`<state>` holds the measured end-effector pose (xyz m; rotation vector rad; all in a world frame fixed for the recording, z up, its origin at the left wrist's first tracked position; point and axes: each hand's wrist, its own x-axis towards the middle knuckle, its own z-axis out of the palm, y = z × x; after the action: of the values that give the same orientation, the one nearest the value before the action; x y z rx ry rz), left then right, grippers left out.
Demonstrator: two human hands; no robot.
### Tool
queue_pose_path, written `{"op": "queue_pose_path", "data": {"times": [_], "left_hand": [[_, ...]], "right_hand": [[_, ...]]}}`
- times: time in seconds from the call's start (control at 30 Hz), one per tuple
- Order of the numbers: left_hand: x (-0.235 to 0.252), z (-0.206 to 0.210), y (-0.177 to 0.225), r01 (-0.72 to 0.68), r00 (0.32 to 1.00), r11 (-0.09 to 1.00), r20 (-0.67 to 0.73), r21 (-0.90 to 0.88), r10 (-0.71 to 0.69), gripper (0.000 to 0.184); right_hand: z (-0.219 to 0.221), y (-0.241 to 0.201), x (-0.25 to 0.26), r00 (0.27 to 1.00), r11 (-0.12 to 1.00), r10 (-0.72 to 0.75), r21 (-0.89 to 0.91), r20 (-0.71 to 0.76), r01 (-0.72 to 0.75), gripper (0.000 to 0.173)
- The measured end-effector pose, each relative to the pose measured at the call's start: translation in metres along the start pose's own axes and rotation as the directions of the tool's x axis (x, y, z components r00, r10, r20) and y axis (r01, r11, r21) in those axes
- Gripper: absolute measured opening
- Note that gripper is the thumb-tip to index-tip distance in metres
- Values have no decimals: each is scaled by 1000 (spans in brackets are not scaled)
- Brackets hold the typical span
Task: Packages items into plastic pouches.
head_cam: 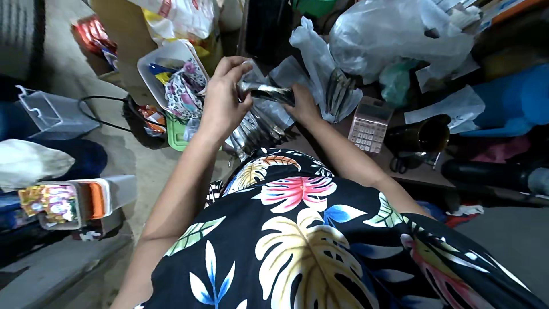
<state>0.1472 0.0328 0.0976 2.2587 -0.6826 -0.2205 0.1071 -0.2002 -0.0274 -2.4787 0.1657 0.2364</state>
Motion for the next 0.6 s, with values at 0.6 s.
{"op": "queue_pose_path", "data": {"times": [0.6], "left_hand": [[17,19,-1,8,1000,1000,23,-2,-8,49]], "right_hand": [[-19,10,-1,992,987,105,128,-71,-95,52]]}}
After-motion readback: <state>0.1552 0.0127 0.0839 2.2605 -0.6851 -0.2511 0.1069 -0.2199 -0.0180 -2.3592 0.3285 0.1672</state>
